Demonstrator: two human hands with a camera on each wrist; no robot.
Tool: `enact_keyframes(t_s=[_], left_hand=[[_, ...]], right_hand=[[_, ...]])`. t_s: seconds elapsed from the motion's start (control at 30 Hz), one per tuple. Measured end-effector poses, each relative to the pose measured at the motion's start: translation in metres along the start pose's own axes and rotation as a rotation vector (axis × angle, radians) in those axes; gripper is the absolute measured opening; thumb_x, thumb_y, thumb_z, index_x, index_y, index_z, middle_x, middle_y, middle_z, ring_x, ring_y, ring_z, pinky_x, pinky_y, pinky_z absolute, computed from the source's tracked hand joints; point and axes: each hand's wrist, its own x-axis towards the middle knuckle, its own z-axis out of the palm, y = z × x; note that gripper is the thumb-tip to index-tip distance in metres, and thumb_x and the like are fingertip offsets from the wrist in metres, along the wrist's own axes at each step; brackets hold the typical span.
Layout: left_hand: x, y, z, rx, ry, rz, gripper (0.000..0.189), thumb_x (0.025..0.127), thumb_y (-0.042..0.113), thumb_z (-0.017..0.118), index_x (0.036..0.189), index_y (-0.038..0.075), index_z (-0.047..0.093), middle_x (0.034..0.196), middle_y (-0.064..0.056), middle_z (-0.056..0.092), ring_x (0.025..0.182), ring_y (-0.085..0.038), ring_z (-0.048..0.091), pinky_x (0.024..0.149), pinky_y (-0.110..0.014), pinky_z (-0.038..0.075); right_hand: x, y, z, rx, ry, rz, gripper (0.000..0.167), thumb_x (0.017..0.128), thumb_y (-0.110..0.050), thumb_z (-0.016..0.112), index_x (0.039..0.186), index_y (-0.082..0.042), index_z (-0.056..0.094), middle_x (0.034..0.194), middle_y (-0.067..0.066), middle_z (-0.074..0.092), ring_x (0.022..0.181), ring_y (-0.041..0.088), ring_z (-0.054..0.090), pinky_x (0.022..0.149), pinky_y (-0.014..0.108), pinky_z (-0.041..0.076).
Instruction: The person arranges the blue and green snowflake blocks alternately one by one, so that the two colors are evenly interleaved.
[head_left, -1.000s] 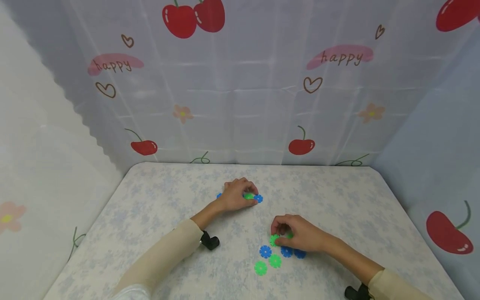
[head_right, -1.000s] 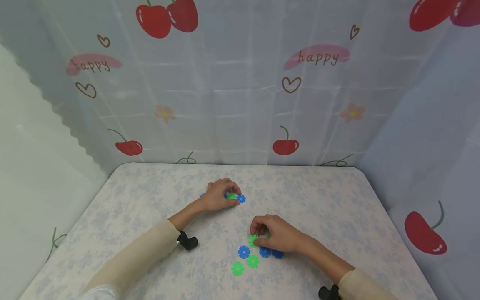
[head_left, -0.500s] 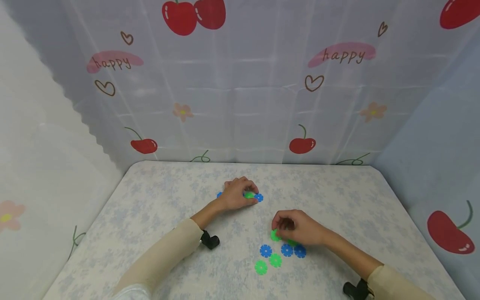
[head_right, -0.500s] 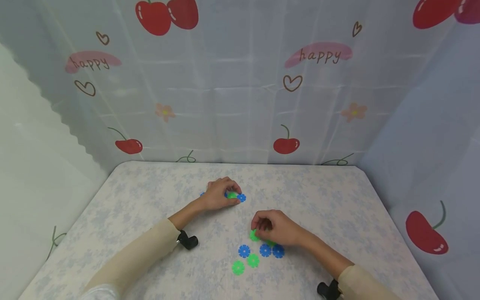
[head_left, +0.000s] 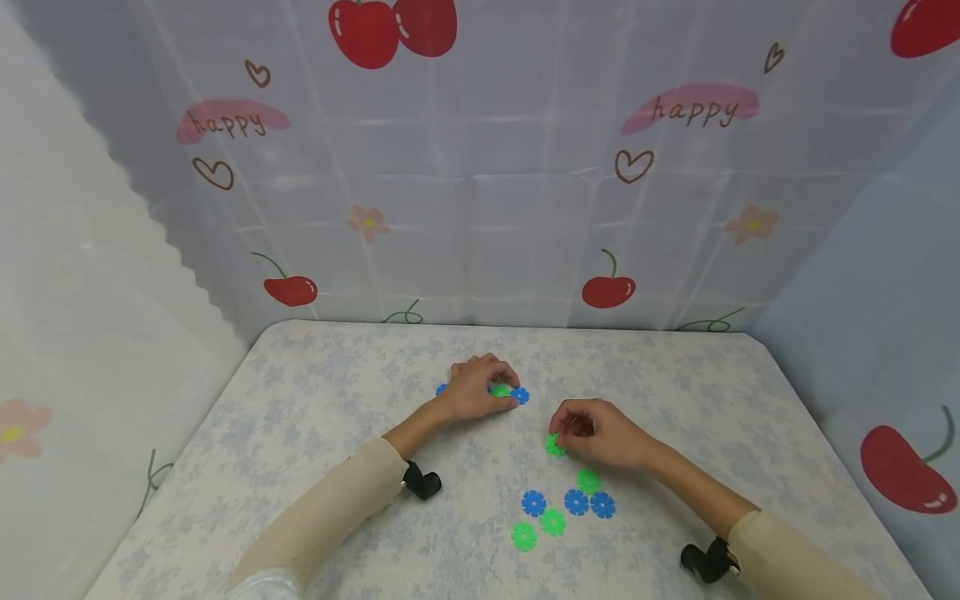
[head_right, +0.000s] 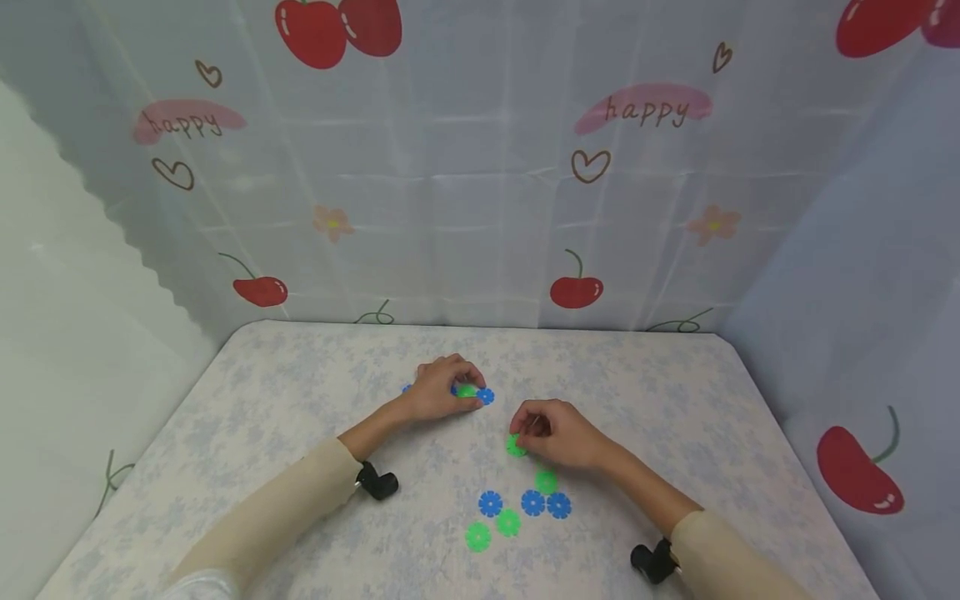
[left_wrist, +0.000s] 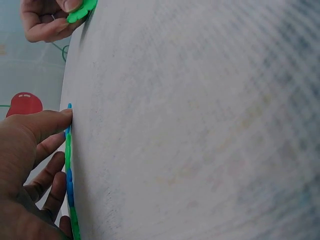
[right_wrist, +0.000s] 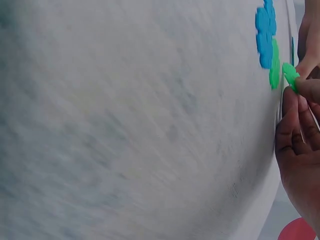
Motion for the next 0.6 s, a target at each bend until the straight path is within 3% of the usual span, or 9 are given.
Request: enact_keyframes(t_s=[0.23,0.6], left_hand=[[0.0,0.001,-0.001,-0.013,0.001,-0.001,0.023,0.096,0.035,0.081,0.115,0.024,0.075,0.123,0.0,0.068,0.118,-0.024,0.058,0.107,-0.061,0.03],[0.0,0.0,-0.002,-0.013,-0.011,-0.007,0.023,0.096,0.036,0.081,0.116,0.024,0.075,0.125,0.0,0.069,0.118,-0.025,0.058,0.109,-0.063,0.031]], right_hand=[[0.019,0.005,-0.008,-0.095,0.076,0.057,0.01,0.097,-0.01,0.079,0.105,-0.015,0.074,0.097,0.0,0.074,0.084,0.012,0.067,0.079,0.024,0.056],[0.043,0.007,-0.014,-0.153,0.111,0.033,0.011,0.095,-0.008,0.079,0.105,-0.01,0.074,0.092,0.001,0.072,0.082,0.012,0.065,0.077,0.023,0.055]])
